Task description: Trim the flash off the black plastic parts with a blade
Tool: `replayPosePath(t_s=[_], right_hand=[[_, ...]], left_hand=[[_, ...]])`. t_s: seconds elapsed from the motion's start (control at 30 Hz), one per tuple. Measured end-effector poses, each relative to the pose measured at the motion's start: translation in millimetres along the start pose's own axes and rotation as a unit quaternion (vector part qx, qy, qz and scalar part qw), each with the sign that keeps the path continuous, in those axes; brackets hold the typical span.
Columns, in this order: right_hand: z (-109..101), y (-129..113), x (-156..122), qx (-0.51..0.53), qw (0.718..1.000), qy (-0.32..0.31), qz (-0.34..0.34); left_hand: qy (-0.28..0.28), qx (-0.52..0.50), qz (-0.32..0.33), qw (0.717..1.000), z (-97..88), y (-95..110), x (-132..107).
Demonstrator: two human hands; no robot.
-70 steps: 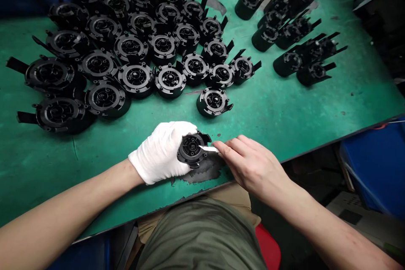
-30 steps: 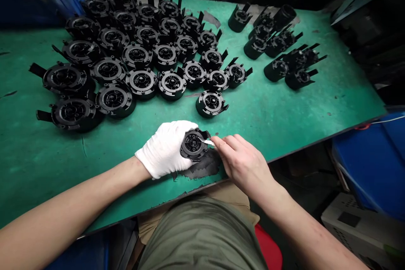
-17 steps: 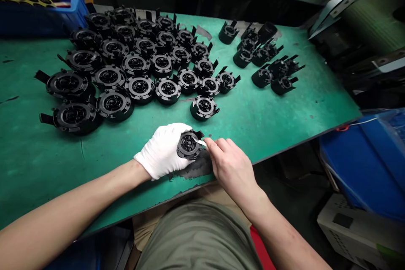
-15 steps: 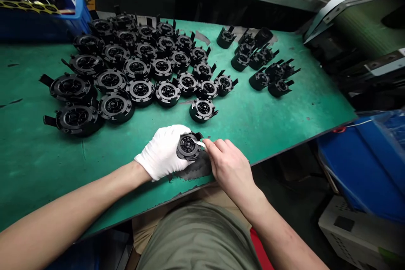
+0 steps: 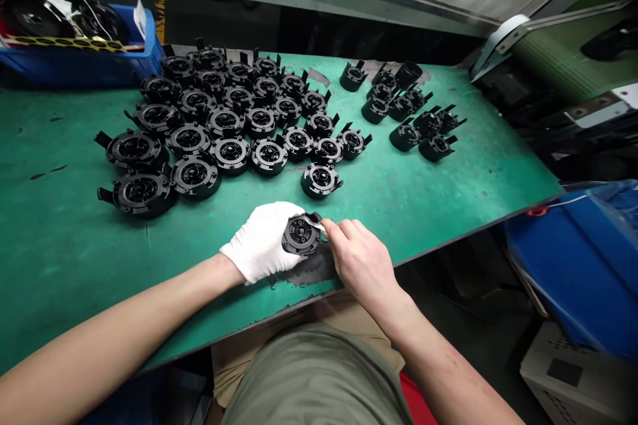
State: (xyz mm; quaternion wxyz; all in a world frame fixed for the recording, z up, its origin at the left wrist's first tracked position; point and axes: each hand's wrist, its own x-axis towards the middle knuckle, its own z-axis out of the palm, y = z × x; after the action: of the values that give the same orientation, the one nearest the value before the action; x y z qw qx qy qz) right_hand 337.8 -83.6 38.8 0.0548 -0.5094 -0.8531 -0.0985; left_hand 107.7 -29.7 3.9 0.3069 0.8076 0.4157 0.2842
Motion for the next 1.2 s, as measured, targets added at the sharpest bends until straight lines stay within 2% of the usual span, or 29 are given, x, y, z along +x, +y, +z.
replayPosePath(t_s=[0.07,0.17,0.3,0.5,0.63,0.87,1.2], right_hand=[[-1,2,-9,0.041,0.999,0.009,0.005],[-3,11,-26,0.155,0.987,0.016,0.031],[-1,26,-33,0.247,0.968,-0.003,0.047],[7,43,-13,0.193,0.979,-0.061,-0.025],[4,51,-2,0.146,0.983,-0.093,-0.064],[-9,49,4,0.052,0.990,-0.049,-0.125],[-11,54,6,0.048,0.982,-0.049,-0.177]], left_hand=[[0.000,0.009,0.010,1.000,-0.5,0,0],[0.004,0.021,0.026,0.999,-3.1,1,0],[-0.016,0.014,0.028,0.999,-7.4,3,1],[-0.028,-0.002,0.018,0.999,-7.4,4,2],[-0.038,-0.007,0.018,0.999,-8.3,6,3],[-0.041,-0.004,0.016,0.999,-7.1,6,3],[-0.045,-0.009,0.011,0.999,-10.9,11,6]])
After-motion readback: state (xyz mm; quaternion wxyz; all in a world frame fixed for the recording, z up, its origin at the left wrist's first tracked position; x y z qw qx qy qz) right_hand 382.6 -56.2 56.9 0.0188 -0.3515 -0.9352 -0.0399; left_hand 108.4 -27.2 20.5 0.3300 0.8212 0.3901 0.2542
